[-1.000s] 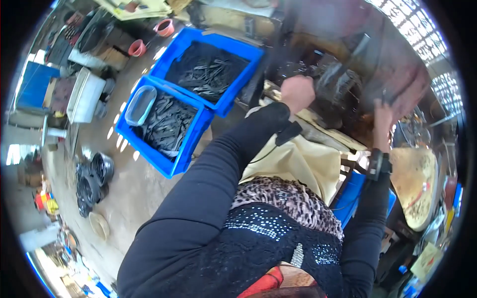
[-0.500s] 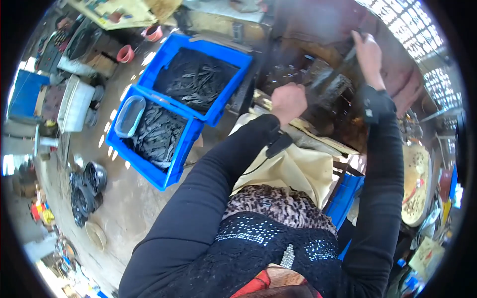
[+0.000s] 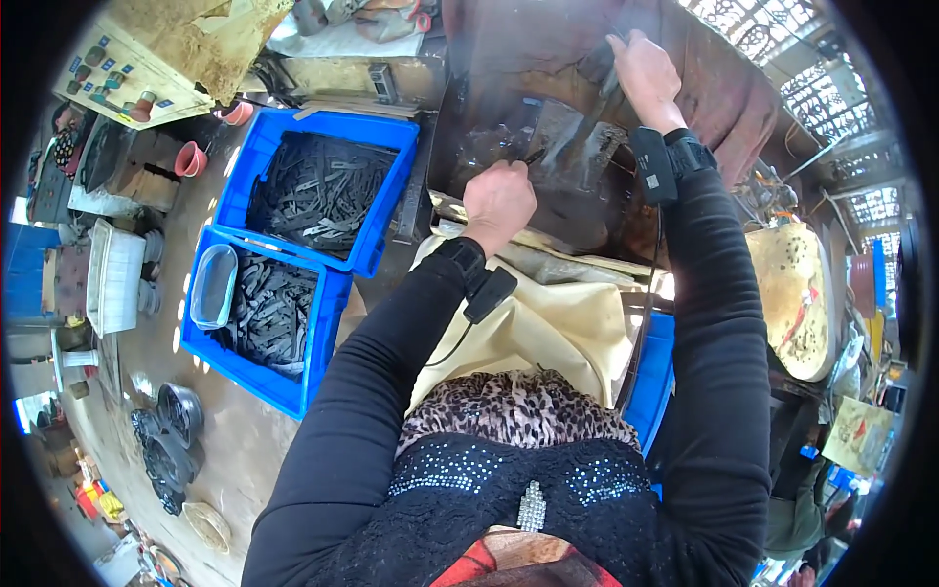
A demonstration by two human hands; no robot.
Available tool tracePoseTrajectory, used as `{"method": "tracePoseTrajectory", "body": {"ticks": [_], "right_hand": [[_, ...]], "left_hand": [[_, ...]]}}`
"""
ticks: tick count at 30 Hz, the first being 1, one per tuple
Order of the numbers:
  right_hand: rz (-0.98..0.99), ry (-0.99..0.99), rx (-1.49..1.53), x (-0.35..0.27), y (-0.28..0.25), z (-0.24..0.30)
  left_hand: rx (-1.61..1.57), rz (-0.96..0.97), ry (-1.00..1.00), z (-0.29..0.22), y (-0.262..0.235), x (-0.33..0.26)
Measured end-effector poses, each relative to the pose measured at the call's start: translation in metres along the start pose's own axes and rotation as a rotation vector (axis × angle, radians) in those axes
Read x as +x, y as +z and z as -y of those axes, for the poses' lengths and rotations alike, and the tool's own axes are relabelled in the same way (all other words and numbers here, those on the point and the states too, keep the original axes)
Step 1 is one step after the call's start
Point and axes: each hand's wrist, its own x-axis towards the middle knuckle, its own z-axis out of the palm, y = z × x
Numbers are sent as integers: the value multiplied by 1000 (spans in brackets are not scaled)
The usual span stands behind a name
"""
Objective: The person picks up a metal piece from a blue bin, places it into a machine to be ground, and then dips it into a container of liquid. They repeat this process for several pieces, placing the finished items into a separate blue bin.
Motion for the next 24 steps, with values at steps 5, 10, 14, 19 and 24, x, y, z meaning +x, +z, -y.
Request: {"method": "tracePoseTrajectory", "body": {"ticks": [5, 10, 14, 19, 24], "right_hand": [[7, 37, 17, -4, 5, 4], [30, 41, -2, -6, 5, 5], [26, 32, -11, -8, 7, 4], [69, 51, -5, -5, 12, 3], [-16, 15, -16, 7, 13, 1]], "left_hand": [[28, -13, 24, 2, 1, -1], [21, 4, 38, 3, 1, -5], [7, 5, 40, 4, 1, -7], [11, 25, 36, 5, 3, -6], [-4, 42, 14, 3, 1, 7]]}}
